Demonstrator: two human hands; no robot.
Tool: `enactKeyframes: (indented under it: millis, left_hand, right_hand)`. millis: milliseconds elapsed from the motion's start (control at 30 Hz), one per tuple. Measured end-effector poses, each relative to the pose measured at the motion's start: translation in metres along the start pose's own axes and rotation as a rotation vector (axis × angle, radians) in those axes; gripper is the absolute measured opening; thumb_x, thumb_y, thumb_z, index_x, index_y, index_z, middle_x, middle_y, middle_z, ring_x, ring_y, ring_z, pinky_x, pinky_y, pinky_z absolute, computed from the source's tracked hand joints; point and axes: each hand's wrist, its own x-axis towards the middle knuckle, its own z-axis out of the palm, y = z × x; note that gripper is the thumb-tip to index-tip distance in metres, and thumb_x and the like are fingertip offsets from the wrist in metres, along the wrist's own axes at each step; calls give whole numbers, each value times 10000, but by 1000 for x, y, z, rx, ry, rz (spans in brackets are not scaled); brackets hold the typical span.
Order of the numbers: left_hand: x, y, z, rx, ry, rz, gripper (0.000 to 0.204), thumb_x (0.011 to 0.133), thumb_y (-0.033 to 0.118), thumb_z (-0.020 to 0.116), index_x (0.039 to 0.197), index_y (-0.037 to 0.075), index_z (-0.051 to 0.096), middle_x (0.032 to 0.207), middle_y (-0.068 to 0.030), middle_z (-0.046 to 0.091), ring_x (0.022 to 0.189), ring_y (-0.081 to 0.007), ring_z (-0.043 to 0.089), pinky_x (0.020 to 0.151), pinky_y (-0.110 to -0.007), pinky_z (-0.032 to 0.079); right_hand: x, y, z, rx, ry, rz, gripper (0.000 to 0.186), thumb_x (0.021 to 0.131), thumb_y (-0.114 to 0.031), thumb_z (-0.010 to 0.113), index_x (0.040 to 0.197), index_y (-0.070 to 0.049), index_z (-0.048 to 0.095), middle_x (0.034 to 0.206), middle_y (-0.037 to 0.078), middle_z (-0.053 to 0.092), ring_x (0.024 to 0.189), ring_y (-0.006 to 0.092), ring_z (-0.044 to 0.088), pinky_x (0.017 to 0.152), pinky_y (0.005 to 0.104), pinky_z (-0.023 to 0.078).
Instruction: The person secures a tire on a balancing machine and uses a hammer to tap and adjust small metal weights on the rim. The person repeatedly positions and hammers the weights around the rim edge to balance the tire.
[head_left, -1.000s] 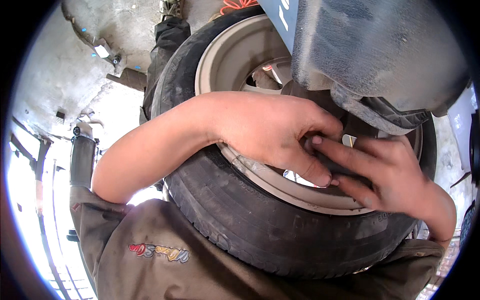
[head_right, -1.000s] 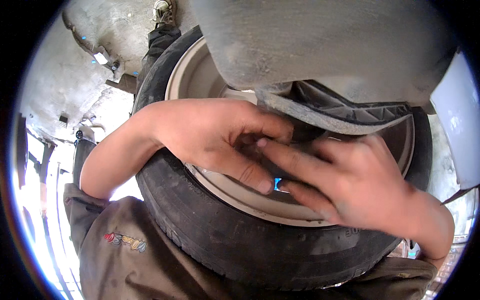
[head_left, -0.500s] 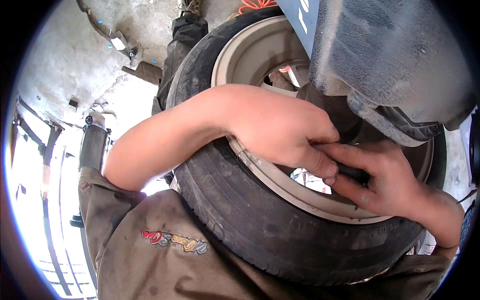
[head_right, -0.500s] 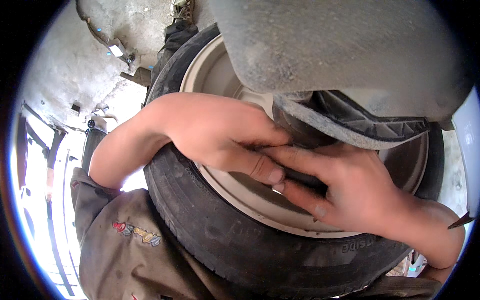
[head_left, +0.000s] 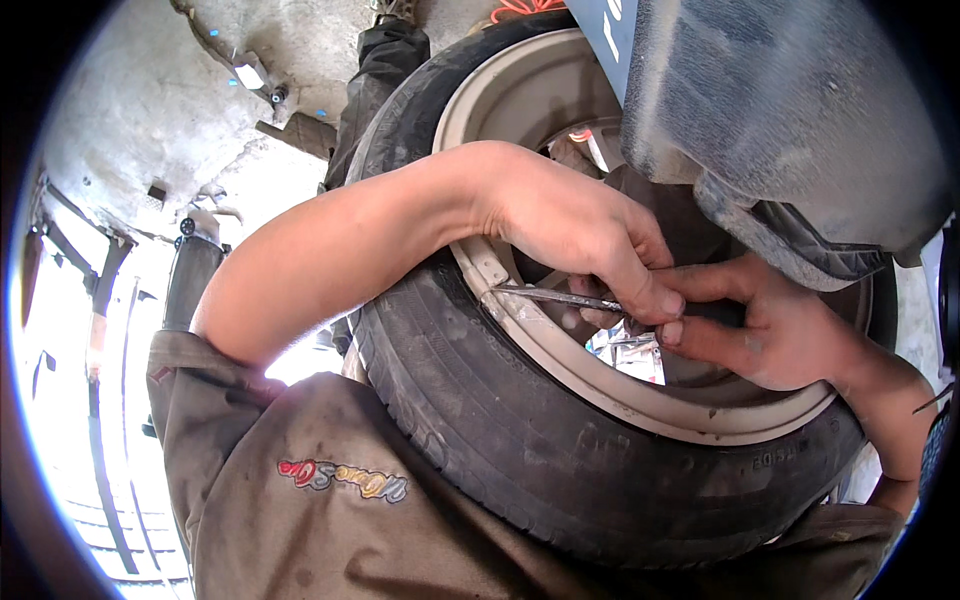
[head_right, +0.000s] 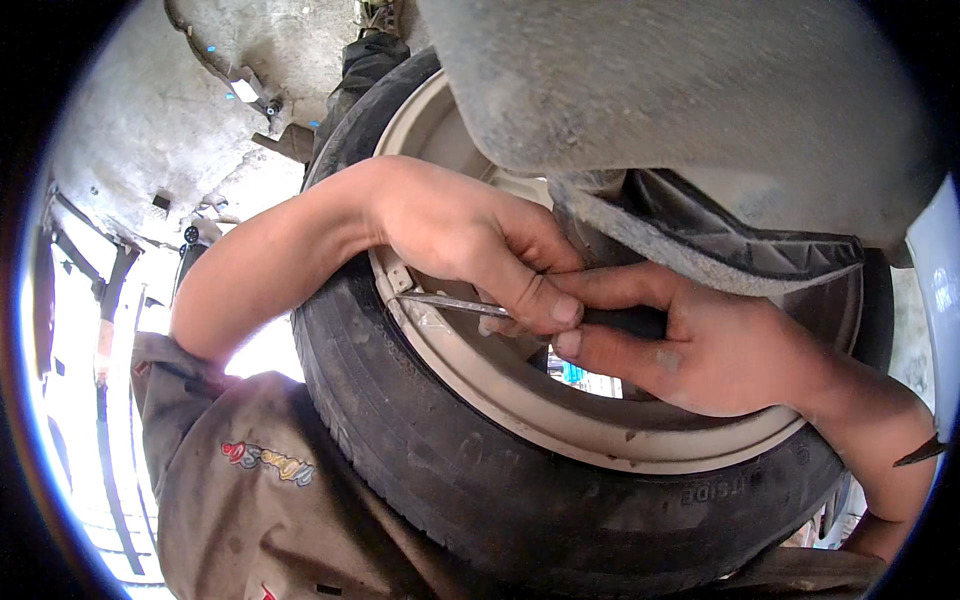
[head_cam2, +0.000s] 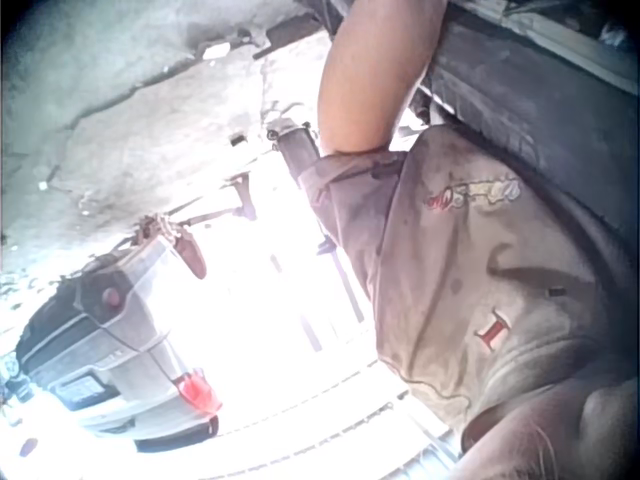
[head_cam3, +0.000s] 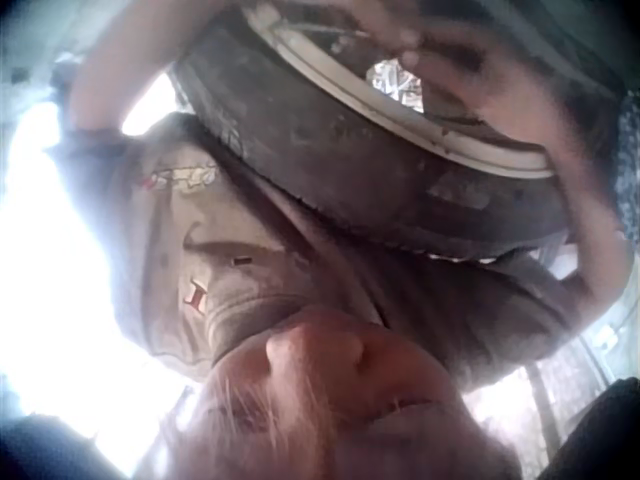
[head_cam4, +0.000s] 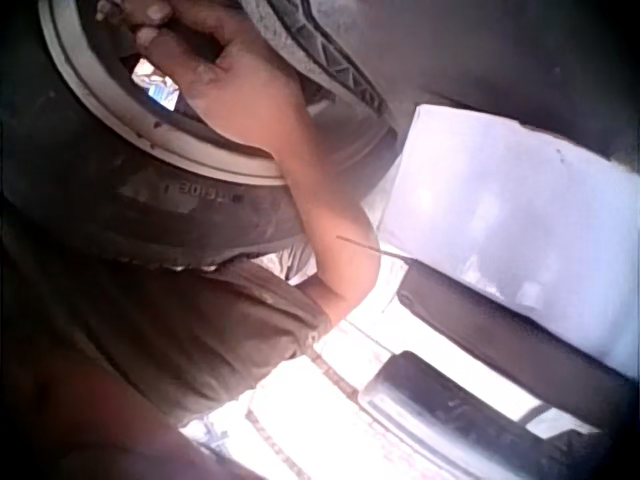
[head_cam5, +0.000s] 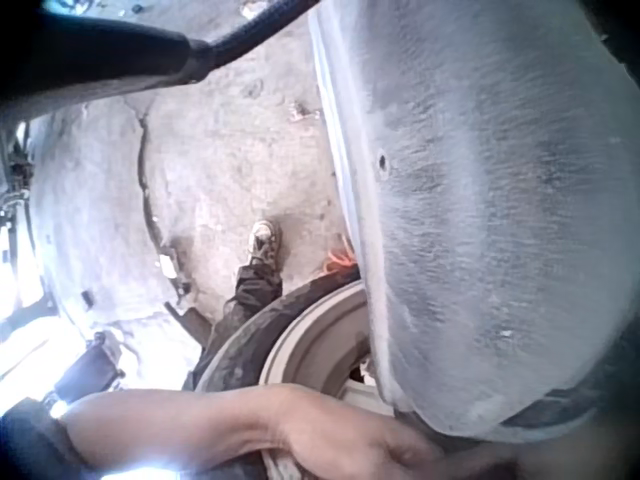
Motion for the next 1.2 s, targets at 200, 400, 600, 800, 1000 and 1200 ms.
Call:
enactKeyframes:
  millis: [200, 400, 600, 800, 1000, 1200]
  left_hand:
    - [4, 4, -2, -46, -31, -50, 380, 1076, 372, 612, 989, 7, 670, 793, 46, 581, 742, -66, 510, 680, -250, 377]
    - [8, -5, -6, -123, -152, -10, 383, 1079, 381, 608, 989, 14, 669, 781, 49, 576, 725, -62, 492, 652, -258, 373]
    - [-1, 10, 6, 44, 9, 118, 417, 1059, 379, 644, 1063, -37, 681, 876, -12, 649, 843, -121, 583, 756, -285, 456]
    - [5, 7, 17, 264, 155, 300, 514, 1008, 475, 684, 1094, -32, 705, 929, -97, 706, 904, -213, 638, 831, -348, 490]
    - [0, 7, 11, 399, 155, 358, 470, 965, 443, 749, 991, -19, 670, 873, -120, 689, 860, -228, 641, 781, -376, 493]
    - [-3, 9, 11, 340, 114, 460, 382, 905, 325, 835, 969, -9, 660, 792, -63, 649, 777, -176, 599, 706, -349, 467]
  right_hand:
    - [3, -2, -5, 6, -53, -21, 430, 1063, -345, 671, 1358, -32, 680, 1205, 107, 739, 1126, 156, 681, 1029, 305, 525]
    - [-13, -17, -2, -49, 28, 152, 454, 1036, -393, 705, 1351, -65, 700, 1175, 107, 758, 1107, 141, 690, 980, 297, 536]
    - [-33, -48, -3, -275, 88, 96, 440, 985, -111, 693, 1399, 29, 639, 1072, 188, 771, 992, 212, 751, 919, 336, 580]
    - [-50, -36, -4, -600, 151, -145, 511, 896, -50, 700, 1404, -25, 661, 967, 218, 744, 845, 288, 755, 772, 368, 580]
    - [-48, -40, 6, -915, 276, -351, 595, 834, -104, 762, 1422, -85, 670, 750, 112, 590, 594, 246, 608, 600, 380, 502]
    - [-61, -54, 25, -1177, 320, -287, 650, 801, -178, 790, 1438, -144, 669, 793, 50, 519, 573, 196, 560, 576, 339, 429]
